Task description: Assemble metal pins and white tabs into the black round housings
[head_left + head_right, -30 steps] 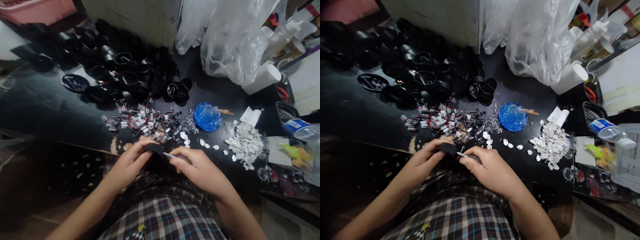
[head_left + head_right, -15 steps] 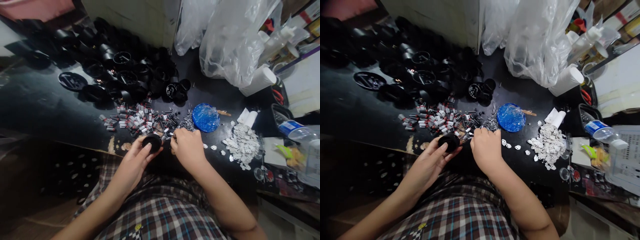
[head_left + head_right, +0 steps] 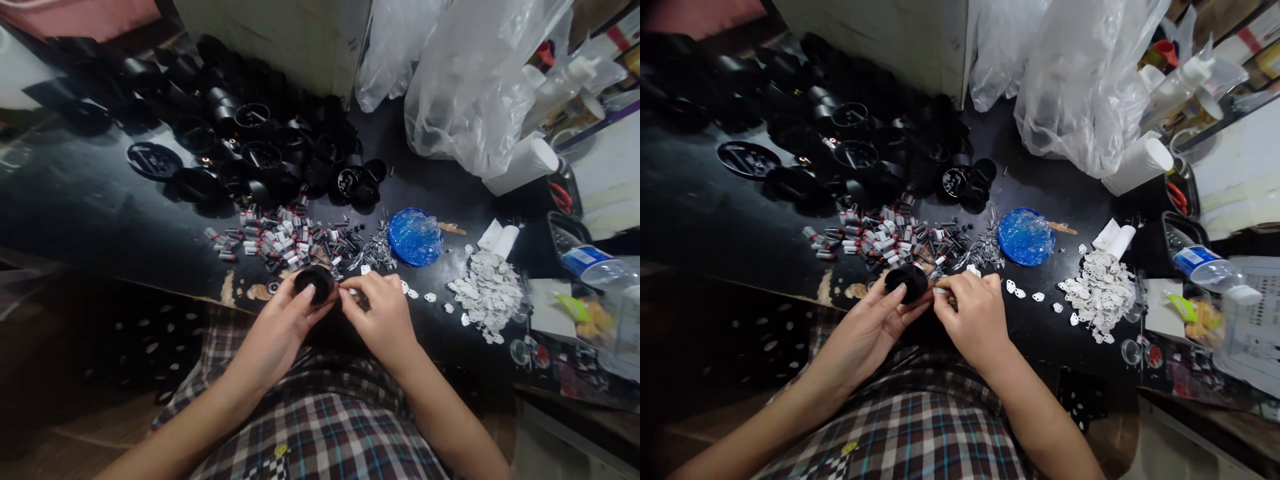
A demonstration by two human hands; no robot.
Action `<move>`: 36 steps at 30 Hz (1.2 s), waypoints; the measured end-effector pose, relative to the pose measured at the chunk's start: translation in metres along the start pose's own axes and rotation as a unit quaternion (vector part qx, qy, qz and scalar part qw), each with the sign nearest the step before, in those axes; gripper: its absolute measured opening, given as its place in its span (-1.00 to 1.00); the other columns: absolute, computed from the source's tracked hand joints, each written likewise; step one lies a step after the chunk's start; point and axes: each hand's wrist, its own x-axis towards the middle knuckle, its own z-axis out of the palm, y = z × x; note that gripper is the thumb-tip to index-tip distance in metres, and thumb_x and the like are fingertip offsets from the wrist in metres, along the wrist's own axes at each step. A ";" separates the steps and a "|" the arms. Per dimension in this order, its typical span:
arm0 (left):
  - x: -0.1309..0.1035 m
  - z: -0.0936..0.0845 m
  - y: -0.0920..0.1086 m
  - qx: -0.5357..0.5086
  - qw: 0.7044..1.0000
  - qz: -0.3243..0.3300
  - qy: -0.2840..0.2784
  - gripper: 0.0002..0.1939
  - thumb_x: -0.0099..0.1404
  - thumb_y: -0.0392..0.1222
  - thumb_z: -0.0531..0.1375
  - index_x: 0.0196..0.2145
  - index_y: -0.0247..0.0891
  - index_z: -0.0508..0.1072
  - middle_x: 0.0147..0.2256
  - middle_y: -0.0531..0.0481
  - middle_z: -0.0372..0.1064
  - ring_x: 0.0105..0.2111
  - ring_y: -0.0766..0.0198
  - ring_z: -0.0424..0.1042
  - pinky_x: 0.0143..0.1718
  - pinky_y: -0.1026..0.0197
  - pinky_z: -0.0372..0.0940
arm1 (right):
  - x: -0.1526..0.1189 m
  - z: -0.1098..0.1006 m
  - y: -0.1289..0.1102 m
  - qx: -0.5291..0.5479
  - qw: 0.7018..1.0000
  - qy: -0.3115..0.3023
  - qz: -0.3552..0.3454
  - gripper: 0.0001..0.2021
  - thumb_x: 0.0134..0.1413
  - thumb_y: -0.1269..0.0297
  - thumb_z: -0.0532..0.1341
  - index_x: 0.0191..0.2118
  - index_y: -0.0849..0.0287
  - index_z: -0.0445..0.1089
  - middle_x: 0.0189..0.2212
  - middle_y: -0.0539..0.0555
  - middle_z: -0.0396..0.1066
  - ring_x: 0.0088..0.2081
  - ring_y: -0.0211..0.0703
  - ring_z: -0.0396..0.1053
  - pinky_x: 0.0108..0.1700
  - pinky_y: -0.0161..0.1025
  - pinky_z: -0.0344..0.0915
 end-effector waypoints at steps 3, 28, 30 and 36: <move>-0.002 0.001 -0.001 -0.017 1.000 -0.010 -0.007 -0.85 0.34 -0.21 0.21 -0.14 -0.17 0.50 -0.17 0.01 0.57 -0.14 0.25 0.54 -0.02 0.21 0.45 | 0.000 -0.004 -0.002 0.068 0.997 0.011 0.046 -0.96 0.14 0.37 0.27 -0.34 0.13 0.42 -0.41 -0.07 0.45 -0.34 -0.25 0.36 -0.19 -0.22 0.10; -0.001 -0.017 -0.010 0.181 0.982 -0.019 -0.052 -0.69 0.13 -0.11 0.39 -0.14 -0.07 0.52 -0.16 0.10 0.59 -0.08 0.27 0.53 -0.07 0.37 0.39 | -0.007 0.000 -0.004 -0.067 0.997 -0.027 -0.030 -0.87 0.19 0.40 0.16 -0.36 0.16 0.43 -0.45 -0.03 0.46 -0.38 -0.24 0.32 -0.20 -0.16 0.01; 0.000 -0.016 -0.013 0.150 0.986 -0.053 -0.038 -0.68 0.12 -0.10 0.40 -0.15 -0.08 0.51 -0.17 0.09 0.60 -0.12 0.26 0.55 -0.12 0.36 0.42 | -0.011 -0.007 -0.002 -0.045 0.997 -0.057 -0.015 -0.89 0.23 0.37 0.17 -0.30 0.13 0.45 -0.39 -0.05 0.51 -0.34 -0.25 0.37 -0.18 -0.17 0.01; 0.000 -0.002 -0.014 0.098 0.992 -0.079 -0.028 -0.70 0.19 -0.10 0.34 -0.12 -0.17 0.50 -0.12 -0.01 0.59 -0.07 0.17 0.54 0.01 0.24 0.41 | -0.023 -0.046 0.041 -0.128 0.980 -0.005 0.155 -0.88 0.27 0.32 0.16 -0.22 0.08 0.47 -0.26 -0.01 0.55 -0.21 -0.14 0.45 -0.13 -0.16 0.05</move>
